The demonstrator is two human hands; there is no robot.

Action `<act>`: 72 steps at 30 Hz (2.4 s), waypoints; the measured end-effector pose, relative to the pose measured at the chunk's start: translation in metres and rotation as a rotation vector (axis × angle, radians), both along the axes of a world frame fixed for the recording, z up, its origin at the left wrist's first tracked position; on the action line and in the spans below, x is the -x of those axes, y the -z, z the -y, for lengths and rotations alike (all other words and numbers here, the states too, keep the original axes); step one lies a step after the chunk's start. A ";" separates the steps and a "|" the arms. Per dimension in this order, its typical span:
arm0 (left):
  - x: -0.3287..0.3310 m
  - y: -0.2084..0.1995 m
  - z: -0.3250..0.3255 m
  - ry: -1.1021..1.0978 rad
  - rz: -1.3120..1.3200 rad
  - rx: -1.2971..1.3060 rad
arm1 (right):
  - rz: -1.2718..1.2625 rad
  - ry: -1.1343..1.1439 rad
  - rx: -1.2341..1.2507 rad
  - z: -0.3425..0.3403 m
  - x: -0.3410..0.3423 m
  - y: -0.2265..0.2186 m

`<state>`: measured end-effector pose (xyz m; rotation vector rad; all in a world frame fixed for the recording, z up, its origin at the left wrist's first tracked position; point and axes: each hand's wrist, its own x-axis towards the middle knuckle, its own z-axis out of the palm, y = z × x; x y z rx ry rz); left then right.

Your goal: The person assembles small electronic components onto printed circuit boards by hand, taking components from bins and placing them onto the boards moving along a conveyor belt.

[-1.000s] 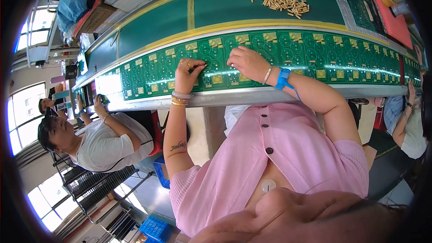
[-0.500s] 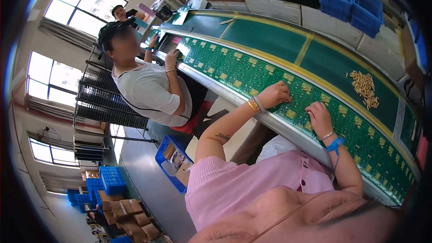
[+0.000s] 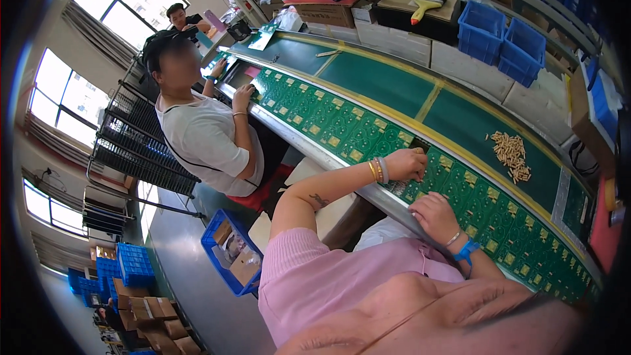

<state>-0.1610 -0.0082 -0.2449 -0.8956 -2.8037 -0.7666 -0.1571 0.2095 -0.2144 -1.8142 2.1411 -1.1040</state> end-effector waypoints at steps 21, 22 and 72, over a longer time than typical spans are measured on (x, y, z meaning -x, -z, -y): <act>0.025 -0.009 -0.041 0.139 0.104 -0.075 | -0.061 0.187 0.004 -0.063 0.005 0.036; 0.023 -0.014 -0.040 0.082 0.051 -0.087 | -0.029 0.205 -0.020 -0.075 0.008 0.027; -0.061 0.020 -0.011 -0.821 0.170 0.657 | 0.718 0.742 0.288 -0.167 0.092 0.014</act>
